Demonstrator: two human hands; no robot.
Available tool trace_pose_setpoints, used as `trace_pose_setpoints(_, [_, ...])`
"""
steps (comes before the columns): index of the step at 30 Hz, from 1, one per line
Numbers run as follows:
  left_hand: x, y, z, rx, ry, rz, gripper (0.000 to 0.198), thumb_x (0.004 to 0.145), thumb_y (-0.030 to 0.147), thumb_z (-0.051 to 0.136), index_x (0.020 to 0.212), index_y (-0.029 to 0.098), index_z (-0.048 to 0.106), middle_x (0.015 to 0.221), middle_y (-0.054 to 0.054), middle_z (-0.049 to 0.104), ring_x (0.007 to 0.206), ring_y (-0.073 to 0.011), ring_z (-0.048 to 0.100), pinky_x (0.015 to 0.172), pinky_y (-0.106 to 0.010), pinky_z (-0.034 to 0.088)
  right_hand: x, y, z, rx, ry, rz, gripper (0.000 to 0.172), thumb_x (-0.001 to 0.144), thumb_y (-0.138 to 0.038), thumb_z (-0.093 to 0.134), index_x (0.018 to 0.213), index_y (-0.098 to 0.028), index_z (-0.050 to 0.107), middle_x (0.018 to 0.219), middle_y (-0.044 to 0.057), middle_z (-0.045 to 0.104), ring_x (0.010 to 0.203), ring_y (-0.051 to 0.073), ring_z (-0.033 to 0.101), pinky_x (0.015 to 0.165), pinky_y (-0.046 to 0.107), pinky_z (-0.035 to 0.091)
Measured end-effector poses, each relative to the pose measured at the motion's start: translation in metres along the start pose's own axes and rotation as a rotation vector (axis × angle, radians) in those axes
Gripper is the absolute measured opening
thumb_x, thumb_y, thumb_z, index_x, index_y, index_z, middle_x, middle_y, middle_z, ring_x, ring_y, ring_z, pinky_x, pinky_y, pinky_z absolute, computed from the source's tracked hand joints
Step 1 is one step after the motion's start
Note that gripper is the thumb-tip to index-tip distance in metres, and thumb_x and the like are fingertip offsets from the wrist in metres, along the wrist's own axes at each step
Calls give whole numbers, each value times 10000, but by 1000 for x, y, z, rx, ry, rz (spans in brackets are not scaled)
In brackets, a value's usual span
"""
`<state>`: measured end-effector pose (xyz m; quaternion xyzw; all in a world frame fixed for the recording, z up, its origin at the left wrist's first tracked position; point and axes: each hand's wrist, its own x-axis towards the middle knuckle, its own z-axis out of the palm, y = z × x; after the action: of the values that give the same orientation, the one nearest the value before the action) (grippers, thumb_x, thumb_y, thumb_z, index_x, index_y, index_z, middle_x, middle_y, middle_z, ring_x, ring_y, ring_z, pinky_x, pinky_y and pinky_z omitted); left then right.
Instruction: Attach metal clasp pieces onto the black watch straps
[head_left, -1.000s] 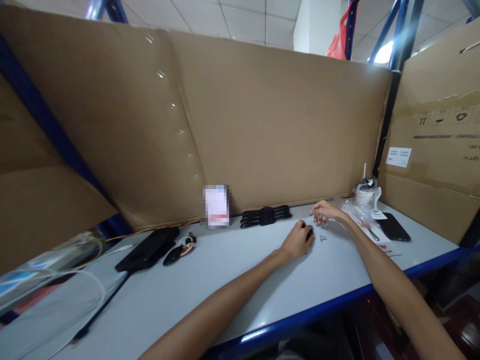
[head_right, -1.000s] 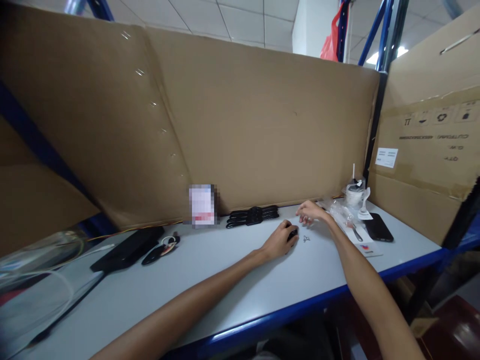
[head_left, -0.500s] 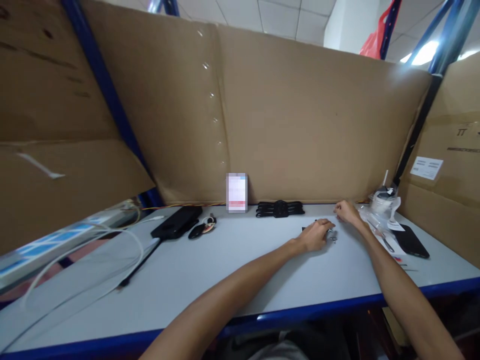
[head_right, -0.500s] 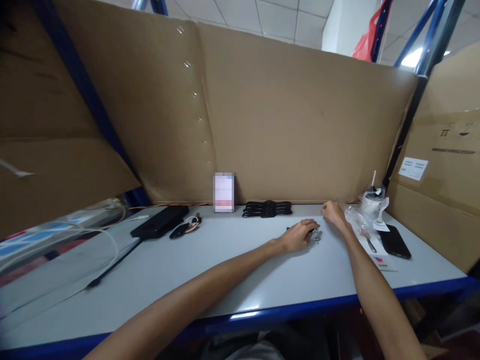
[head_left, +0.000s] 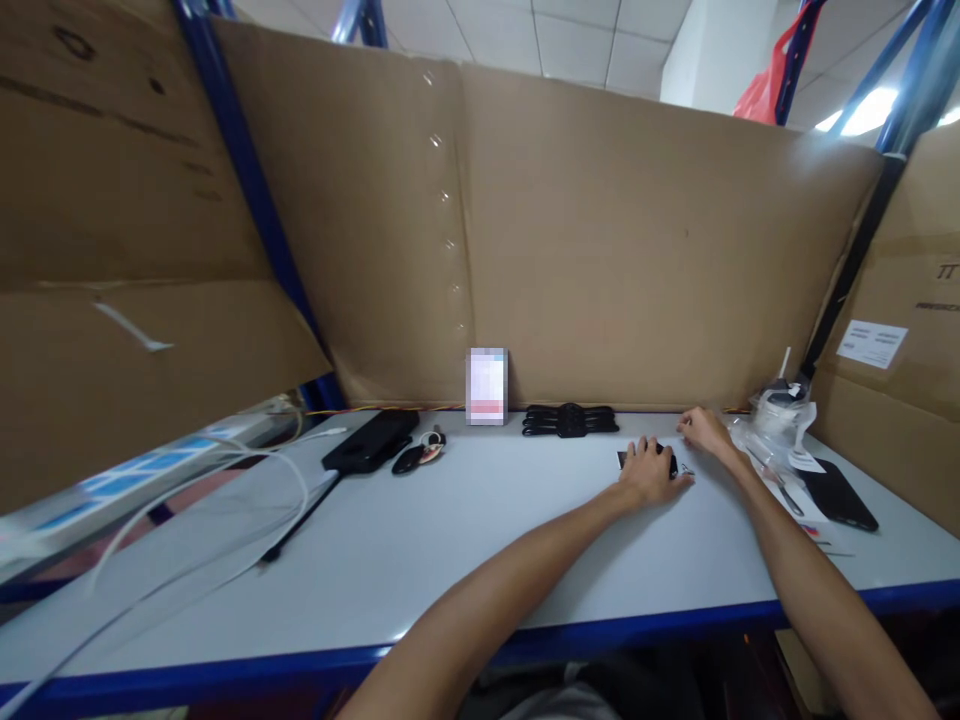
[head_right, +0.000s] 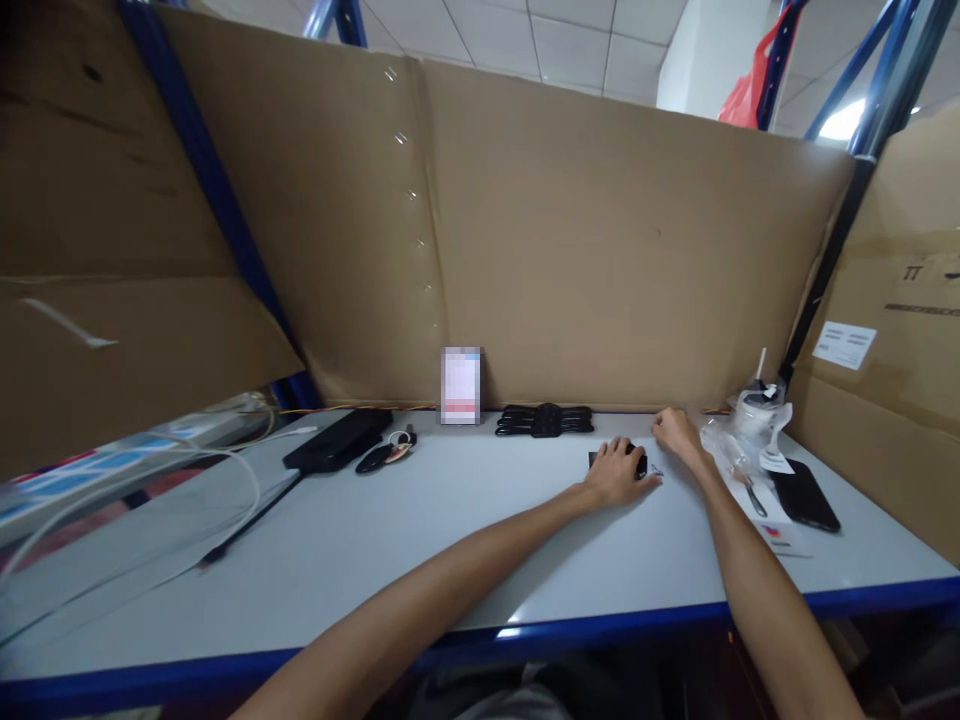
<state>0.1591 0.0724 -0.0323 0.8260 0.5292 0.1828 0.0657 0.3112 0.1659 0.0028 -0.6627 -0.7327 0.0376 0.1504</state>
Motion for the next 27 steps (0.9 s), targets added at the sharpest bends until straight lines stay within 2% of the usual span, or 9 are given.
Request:
trace_pose_setpoints(2, [4, -2, -1, 37, 51, 40, 562, 901, 589, 432, 1248, 187, 618, 1282, -179, 568, 1263, -349, 480, 1052, -495, 377, -1, -1, 0, -8, -8, -6, 242, 867, -251, 564, 941, -158, 775, 763, 88, 744, 734, 171, 678, 618, 208, 403])
trace_pose_setpoints(5, [7, -4, -2, 95, 96, 84, 424, 919, 481, 445, 1141, 192, 662, 1178, -166, 590, 1171, -334, 527, 983, -477, 421, -3, -3, 0, -10, -18, -18, 240, 863, -244, 565, 921, -145, 776, 743, 91, 739, 737, 173, 677, 644, 211, 418])
trace_pose_setpoints(10, [5, -4, 0, 105, 139, 98, 489, 889, 518, 492, 1154, 128, 620, 1153, -204, 606, 1160, -363, 534, 1004, -515, 390, -8, -7, -2, 9, -40, -8, 240, 879, -258, 564, 911, -138, 769, 731, 93, 737, 745, 175, 686, 661, 210, 436])
trace_pose_setpoints(14, [2, -2, -2, 103, 146, 74, 537, 880, 580, 487, 1138, 126, 610, 1139, -207, 630, 1141, -364, 550, 992, -517, 396, -11, -9, -5, 28, -95, 17, 236, 894, -284, 571, 901, -133, 752, 738, 103, 739, 730, 169, 693, 658, 207, 454])
trace_pose_setpoints(18, [-6, -1, -7, 152, 132, 41, 423, 906, 475, 474, 1120, 138, 613, 1119, -195, 642, 1109, -336, 566, 949, -472, 425, -16, -7, -12, 41, -255, 68, 271, 925, -302, 539, 843, -107, 709, 621, 106, 698, 593, 178, 677, 594, 237, 493])
trace_pose_setpoints(22, [-21, -5, -16, 244, 125, 105, 322, 909, 339, 451, 1083, 135, 629, 1102, -205, 631, 1089, -338, 554, 915, -469, 427, -25, -10, -14, 88, -492, 108, 325, 951, -379, 514, 824, -108, 641, 515, 86, 648, 454, 203, 638, 503, 299, 523])
trace_pose_setpoints(25, [-34, -12, -25, 299, 120, 124, 316, 917, 337, 453, 1089, 141, 630, 1119, -200, 624, 1106, -342, 537, 923, -475, 419, -33, -23, -10, 188, -625, 34, 254, 907, -364, 594, 787, -141, 590, 480, 26, 614, 423, 176, 611, 481, 281, 522])
trace_pose_setpoints(27, [-43, -19, -31, 310, 122, 100, 306, 925, 345, 460, 1093, 151, 626, 1144, -191, 616, 1125, -340, 529, 933, -474, 416, -38, -35, -8, 254, -640, -23, 196, 859, -293, 640, 744, -153, 565, 444, -11, 568, 395, 154, 574, 466, 261, 509])
